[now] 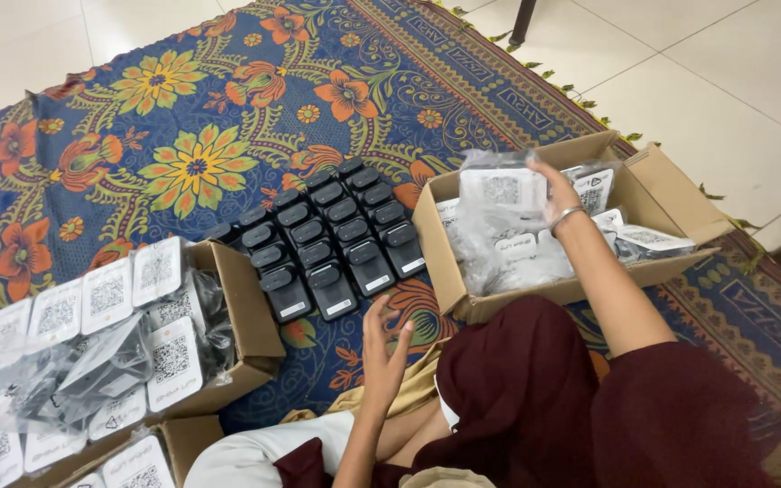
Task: Unpacking and sorting BHIM UPI payment stands from cardboard boxes.
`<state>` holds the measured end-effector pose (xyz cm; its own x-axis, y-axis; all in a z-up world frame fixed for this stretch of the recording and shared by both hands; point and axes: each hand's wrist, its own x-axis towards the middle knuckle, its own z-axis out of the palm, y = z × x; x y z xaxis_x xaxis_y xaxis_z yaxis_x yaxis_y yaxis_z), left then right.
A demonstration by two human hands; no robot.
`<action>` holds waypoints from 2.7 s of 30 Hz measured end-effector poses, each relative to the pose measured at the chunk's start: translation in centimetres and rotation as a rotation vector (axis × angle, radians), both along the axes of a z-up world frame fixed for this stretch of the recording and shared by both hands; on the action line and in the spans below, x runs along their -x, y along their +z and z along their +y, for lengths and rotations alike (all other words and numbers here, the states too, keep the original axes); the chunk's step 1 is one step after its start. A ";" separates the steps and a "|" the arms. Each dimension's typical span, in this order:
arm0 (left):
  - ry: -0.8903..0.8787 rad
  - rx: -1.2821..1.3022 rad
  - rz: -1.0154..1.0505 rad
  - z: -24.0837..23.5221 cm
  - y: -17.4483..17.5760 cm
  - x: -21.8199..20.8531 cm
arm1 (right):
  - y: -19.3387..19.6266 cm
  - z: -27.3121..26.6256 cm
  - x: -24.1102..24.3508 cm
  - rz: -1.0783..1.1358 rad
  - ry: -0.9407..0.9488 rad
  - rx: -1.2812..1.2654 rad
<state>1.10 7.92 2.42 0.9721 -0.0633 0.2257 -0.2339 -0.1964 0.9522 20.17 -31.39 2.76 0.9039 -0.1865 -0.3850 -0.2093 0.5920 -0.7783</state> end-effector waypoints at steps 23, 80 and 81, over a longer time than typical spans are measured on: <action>-0.093 0.218 0.071 1.2 1.7 -2.7 | 2.6 4.3 8.6 -0.353 0.298 -0.077; 0.419 1.272 0.199 11.8 3.6 2.7 | 3.8 27.9 20.8 -0.533 0.644 0.514; 0.423 1.259 0.218 11.5 3.3 2.7 | 3.2 28.5 20.9 -0.496 0.669 0.448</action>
